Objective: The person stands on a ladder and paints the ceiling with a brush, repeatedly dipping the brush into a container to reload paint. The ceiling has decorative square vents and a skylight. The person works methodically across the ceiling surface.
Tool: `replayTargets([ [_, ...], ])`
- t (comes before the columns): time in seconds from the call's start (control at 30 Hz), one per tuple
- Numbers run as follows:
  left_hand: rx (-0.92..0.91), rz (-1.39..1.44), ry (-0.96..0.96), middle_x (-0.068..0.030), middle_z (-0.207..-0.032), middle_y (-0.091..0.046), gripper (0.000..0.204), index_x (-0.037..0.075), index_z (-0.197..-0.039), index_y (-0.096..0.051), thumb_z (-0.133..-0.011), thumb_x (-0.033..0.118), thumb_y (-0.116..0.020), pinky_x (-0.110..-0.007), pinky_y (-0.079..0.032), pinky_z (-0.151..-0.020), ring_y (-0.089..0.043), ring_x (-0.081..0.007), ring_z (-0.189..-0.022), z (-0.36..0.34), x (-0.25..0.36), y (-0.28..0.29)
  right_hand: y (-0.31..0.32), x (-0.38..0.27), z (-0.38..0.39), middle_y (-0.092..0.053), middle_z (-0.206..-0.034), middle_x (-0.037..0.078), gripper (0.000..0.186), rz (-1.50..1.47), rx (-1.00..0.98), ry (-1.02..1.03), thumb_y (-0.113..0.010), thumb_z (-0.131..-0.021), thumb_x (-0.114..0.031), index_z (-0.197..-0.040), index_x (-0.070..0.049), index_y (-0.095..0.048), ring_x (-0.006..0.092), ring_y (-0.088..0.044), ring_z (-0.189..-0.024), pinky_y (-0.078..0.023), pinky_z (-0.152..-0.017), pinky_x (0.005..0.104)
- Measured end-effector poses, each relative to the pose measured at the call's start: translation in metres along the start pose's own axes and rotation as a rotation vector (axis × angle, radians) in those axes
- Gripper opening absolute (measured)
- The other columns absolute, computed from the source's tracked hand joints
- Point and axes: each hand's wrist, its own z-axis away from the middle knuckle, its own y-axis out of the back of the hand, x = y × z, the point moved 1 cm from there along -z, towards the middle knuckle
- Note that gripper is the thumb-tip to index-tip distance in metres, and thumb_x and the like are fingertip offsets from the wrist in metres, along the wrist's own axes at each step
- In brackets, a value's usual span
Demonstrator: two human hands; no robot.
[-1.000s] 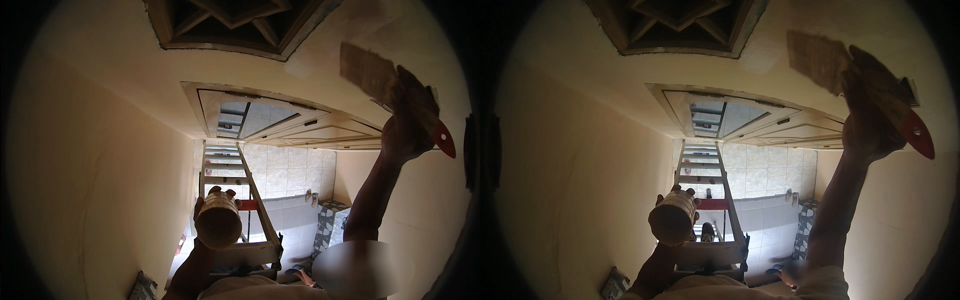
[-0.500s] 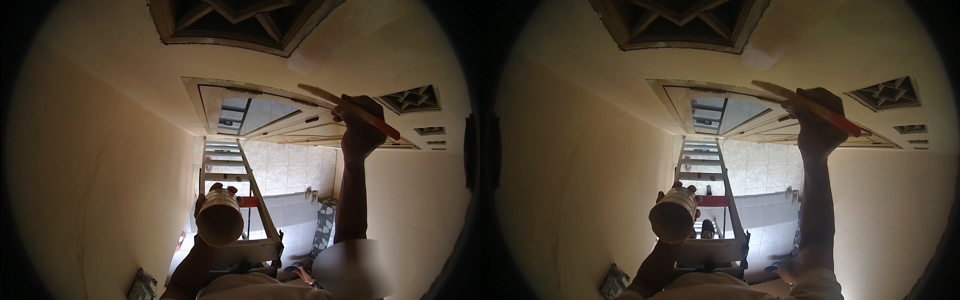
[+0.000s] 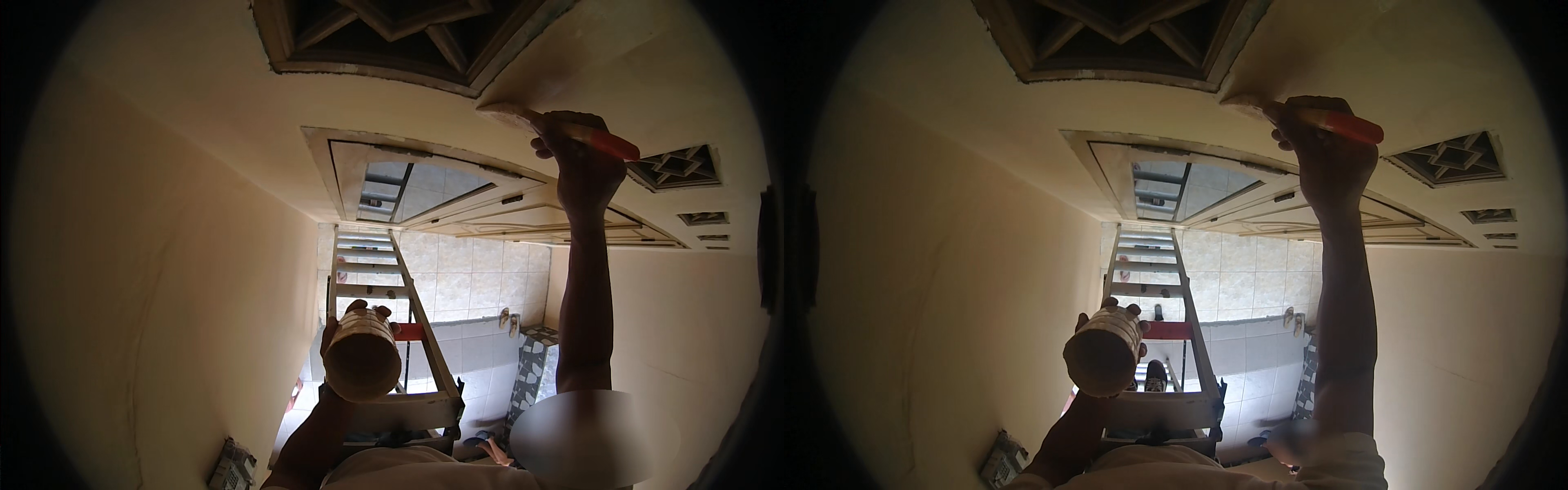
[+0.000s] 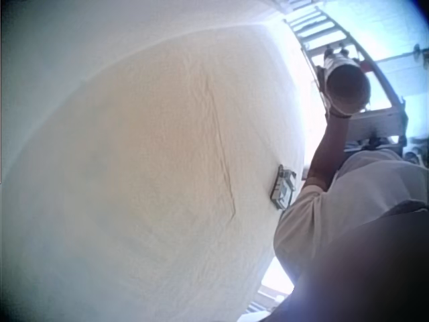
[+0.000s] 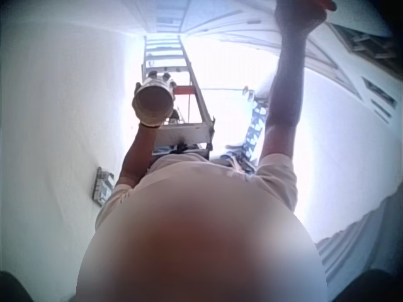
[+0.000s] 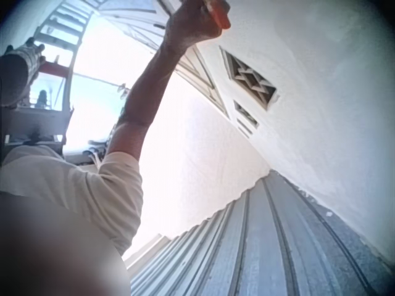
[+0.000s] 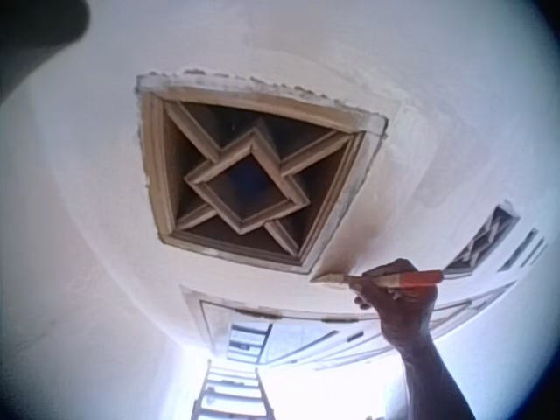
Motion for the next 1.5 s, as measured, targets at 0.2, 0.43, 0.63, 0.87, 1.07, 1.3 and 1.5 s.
replayTargets([
  [0.2, 0.0, -0.002, -0.007, -0.0262, -0.14, -0.051, 0.056, 0.009, -0.144, -0.052, -0.106, 0.049, -0.046, -0.057, -0.061, -0.092, -0.052, -0.0473, -0.128, 0.001, 0.002, 0.008, 0.009, -0.016, -0.011, -0.075, -0.092, 0.016, 0.023, 0.04, 0.015, 0.156, -0.078, -0.091, -0.005, -0.107, 0.008, -0.066, 0.0201, -0.075, -0.072, -0.063, -0.063, 0.0298],
  [0.43, -0.001, 0.029, -0.005, -0.0279, -0.138, -0.051, 0.056, 0.008, -0.144, -0.052, -0.105, 0.048, -0.049, -0.057, -0.063, -0.089, -0.054, -0.0477, -0.125, -0.002, -0.001, 0.009, 0.016, -0.035, -0.022, -0.075, -0.092, 0.017, 0.02, 0.077, 0.064, 0.261, -0.075, -0.092, -0.001, -0.107, 0.009, -0.067, 0.0204, -0.075, -0.07, -0.064, -0.062, 0.0293],
  [0.63, -0.031, 0.005, 0.003, -0.0262, -0.137, -0.054, 0.061, 0.011, -0.146, -0.049, -0.104, 0.055, -0.049, -0.057, -0.063, -0.089, -0.058, -0.0481, -0.123, -0.004, -0.001, 0.006, 0.023, -0.042, -0.031, -0.076, -0.092, 0.015, 0.023, 0.012, 0.099, 0.337, -0.077, -0.091, -0.003, -0.11, 0.008, -0.068, 0.0193, -0.076, -0.072, -0.063, -0.061, 0.0266],
  [0.87, 0.013, 0.017, -0.014, -0.0289, -0.137, -0.053, 0.058, 0.008, -0.144, -0.052, -0.104, 0.051, -0.047, -0.061, -0.062, -0.088, -0.056, -0.051, -0.124, -0.002, 0.0, 0.006, 0.031, -0.066, -0.043, -0.076, -0.098, 0.017, 0.021, 0.157, 0.086, 0.471, -0.076, -0.091, 0.0, -0.108, 0.01, -0.069, 0.0196, -0.076, -0.071, -0.063, -0.06, 0.0267],
  [1.07, -0.011, -0.055, -0.015, -0.0264, -0.135, -0.055, 0.059, 0.01, -0.144, -0.05, -0.104, 0.053, -0.051, -0.055, -0.063, -0.089, -0.059, -0.0462, -0.123, -0.002, -0.002, 0.002, 0.037, -0.082, -0.053, -0.076, -0.092, 0.016, 0.018, 0.191, 0.177, 0.504, -0.076, -0.091, -0.001, -0.103, 0.01, -0.07, 0.019, -0.075, -0.068, -0.062, -0.059, 0.0265],
  [1.3, -0.026, -0.051, 0.001, -0.0273, -0.136, -0.054, 0.059, 0.01, -0.144, -0.051, -0.104, 0.054, -0.05, -0.055, -0.063, -0.089, -0.059, -0.0463, -0.123, -0.005, 0.0, 0.014, 0.048, -0.109, -0.067, -0.075, -0.079, 0.013, 0.018, 0.272, 0.258, 0.611, -0.077, -0.091, -0.004, -0.102, 0.009, -0.073, 0.0175, -0.073, -0.062, -0.059, -0.057, 0.0254],
  [1.5, -0.033, -0.047, -0.012, -0.0266, -0.136, -0.054, 0.058, 0.01, -0.143, -0.053, -0.104, 0.054, -0.05, -0.054, -0.063, -0.088, -0.06, -0.0463, -0.122, -0.004, 0.001, 0.015, 0.049, -0.131, -0.075, -0.075, -0.079, 0.013, 0.012, 0.393, 0.253, 0.707, -0.072, -0.092, -0.001, -0.1, 0.008, -0.075, 0.019, -0.073, -0.064, -0.059, -0.059, 0.027],
])
